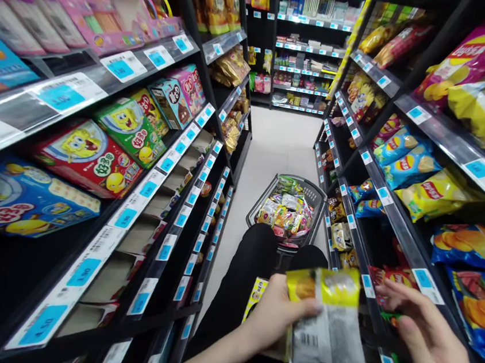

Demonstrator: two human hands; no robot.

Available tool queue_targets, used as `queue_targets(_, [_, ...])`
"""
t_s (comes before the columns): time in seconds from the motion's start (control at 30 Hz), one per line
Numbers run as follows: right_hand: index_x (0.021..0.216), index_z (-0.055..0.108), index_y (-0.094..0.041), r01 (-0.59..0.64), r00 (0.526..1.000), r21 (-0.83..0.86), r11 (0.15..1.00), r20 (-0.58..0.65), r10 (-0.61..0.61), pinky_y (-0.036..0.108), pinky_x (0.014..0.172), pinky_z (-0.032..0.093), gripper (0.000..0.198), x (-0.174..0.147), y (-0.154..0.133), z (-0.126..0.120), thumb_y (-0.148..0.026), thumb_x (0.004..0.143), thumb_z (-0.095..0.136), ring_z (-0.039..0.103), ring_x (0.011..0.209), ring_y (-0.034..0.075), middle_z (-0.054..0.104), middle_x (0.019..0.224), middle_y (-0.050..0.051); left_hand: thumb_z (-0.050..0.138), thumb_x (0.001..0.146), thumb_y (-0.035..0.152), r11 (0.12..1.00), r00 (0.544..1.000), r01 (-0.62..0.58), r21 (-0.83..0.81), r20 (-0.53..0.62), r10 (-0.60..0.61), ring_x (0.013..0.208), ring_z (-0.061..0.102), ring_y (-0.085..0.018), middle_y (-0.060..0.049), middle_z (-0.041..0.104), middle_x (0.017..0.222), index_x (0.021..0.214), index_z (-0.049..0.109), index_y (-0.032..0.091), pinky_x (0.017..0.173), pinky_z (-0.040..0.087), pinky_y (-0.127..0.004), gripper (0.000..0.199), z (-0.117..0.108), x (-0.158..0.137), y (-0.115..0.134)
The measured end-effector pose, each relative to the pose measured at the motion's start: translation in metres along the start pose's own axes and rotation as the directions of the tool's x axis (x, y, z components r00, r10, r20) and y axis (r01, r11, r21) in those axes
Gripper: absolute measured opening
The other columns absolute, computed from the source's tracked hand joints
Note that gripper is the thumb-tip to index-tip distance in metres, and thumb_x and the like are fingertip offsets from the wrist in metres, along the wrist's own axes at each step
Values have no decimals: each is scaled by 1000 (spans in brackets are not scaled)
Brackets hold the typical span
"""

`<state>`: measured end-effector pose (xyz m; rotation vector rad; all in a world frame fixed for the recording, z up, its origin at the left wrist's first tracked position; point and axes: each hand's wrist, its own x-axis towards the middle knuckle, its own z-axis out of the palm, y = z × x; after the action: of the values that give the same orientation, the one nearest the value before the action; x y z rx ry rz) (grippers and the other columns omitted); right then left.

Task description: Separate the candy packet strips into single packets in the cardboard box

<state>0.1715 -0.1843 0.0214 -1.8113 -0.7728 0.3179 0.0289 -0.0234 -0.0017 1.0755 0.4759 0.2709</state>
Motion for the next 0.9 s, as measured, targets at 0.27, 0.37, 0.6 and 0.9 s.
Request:
queue_targets(0.27, [137, 38, -47, -215, 963, 698, 683, 37, 265, 27, 77, 56, 83, -30, 22, 73, -31, 69, 83, 70, 92, 16, 58, 116, 1, 83, 68, 28, 859, 919, -156, -488, -389, -54, 95, 69, -30, -13, 75, 98, 98, 71, 11, 86, 54, -37, 37, 16, -2, -10])
queue_targets(0.37, [136, 43, -42, -191, 963, 701, 687, -4, 271, 26, 80, 56, 82, -30, 26, 77, -26, 67, 84, 70, 95, 17, 62, 116, 2, 85, 65, 25, 853, 902, -172, -493, -427, -65, 98, 68, -31, -13, 75, 98, 100, 69, 12, 87, 54, -38, 41, 19, -5, -18])
queue_targets(0.6, [138, 48, -35, -210, 948, 637, 741, -53, 314, 22, 81, 56, 76, -29, 30, 54, -30, 70, 82, 72, 94, 16, 76, 105, 3, 86, 58, 14, 927, 940, -268, -261, -281, 193, 93, 68, -26, -6, 71, 104, 141, 39, 30, 83, 53, -34, 97, -14, -7, -4])
queue_targets(0.9, [89, 80, -23, 64, 997, 191, 980, -63, -53, 24, 53, 59, 37, -12, 51, 4, -39, 56, 88, 73, 63, 22, 77, 88, 10, 86, 52, 14, 976, 996, -52, 212, -60, 66, 84, 66, -21, -4, 76, 93, 90, 79, 20, 74, 50, -24, 39, -28, -7, 19])
